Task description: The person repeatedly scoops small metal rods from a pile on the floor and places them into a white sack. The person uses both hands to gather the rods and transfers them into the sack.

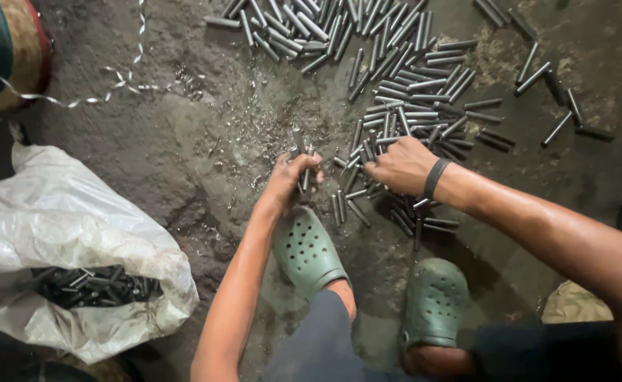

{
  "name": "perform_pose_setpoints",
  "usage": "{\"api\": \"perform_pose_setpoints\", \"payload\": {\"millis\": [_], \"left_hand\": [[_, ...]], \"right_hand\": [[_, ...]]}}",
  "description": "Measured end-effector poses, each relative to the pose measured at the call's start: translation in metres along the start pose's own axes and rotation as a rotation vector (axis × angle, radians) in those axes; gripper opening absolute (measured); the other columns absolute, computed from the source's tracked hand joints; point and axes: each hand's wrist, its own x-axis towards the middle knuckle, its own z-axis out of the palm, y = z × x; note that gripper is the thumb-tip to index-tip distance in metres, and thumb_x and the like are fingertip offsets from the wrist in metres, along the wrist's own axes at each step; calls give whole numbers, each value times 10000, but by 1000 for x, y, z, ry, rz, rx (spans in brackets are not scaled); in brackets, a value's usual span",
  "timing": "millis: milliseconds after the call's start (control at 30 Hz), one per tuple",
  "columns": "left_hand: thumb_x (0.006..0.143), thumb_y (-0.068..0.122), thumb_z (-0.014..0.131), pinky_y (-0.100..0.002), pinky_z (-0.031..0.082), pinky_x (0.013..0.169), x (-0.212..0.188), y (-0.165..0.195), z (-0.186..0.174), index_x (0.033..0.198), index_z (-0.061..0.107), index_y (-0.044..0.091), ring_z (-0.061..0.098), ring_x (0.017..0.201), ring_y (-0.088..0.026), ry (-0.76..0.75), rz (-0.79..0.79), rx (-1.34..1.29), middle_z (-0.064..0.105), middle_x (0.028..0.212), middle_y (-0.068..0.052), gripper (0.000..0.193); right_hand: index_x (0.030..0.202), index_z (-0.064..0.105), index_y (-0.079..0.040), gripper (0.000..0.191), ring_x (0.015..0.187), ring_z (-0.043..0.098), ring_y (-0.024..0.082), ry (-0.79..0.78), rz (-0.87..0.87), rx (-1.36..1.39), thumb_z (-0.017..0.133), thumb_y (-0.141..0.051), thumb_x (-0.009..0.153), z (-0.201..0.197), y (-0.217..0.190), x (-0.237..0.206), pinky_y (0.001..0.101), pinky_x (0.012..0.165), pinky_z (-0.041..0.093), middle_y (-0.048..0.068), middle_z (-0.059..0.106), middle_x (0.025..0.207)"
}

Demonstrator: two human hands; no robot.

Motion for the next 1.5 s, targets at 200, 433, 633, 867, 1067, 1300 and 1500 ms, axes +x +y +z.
{"api": "perform_pose_setpoints", "payload": {"millis": [200,433,633,867,1067,1300,1500], "left_hand": [[855,257,808,-259,456,504,-17,-4,6,952,679,48,583,581,-113,-88,63,151,612,720,-7,264],[794,324,887,-401,541,636,-3,-33,45,918,750,77,686,694,-262,218,587,949,691,822,-69,309],[705,74,713,-485,577,692,15,-28,75,930,705,51,714,812,-359,200,712,1158,677,1148,-87,226],[746,59,704,-532,570,627,32,-26,91,862,723,50,706,798,-391,228,628,1499,642,1062,-159,118],[697,85,724,-476,601,605,47,-30,81,876,716,16,723,807,-364,157,810,1686,654,1003,-160,192],[717,138,782,-470,552,656,24,-25,20,823,718,22,689,734,-343,192,595,1228,701,853,-170,170],[783,187,773,-358,464,541,-24,-37,-30,807,696,3,552,564,-141,312,273,746,626,609,-82,201]], "right_hand": [[867,645,-87,103,611,704,260,-62,-12,-121,613,-182,887,22,-9,-2,391,529,485,69,684,635],[954,689,-108,275,692,713,359,-165,281,196,689,-318,775,-8,-18,-12,493,607,538,138,714,719],[1140,734,-242,376,865,722,359,-325,430,344,692,-432,818,-47,3,-34,504,730,564,152,741,882],[1269,699,-142,486,953,734,326,-287,589,769,691,-364,837,-26,20,-52,436,872,550,190,764,1032],[1221,726,-82,444,877,739,334,-203,697,958,679,-349,869,-27,12,-43,464,806,568,189,782,996],[1037,696,-82,328,890,679,425,32,682,499,722,-370,882,-39,-19,-14,554,758,532,186,691,965],[981,684,-26,160,798,710,378,62,645,207,691,-132,861,-10,-45,40,488,601,572,210,637,991]]}}
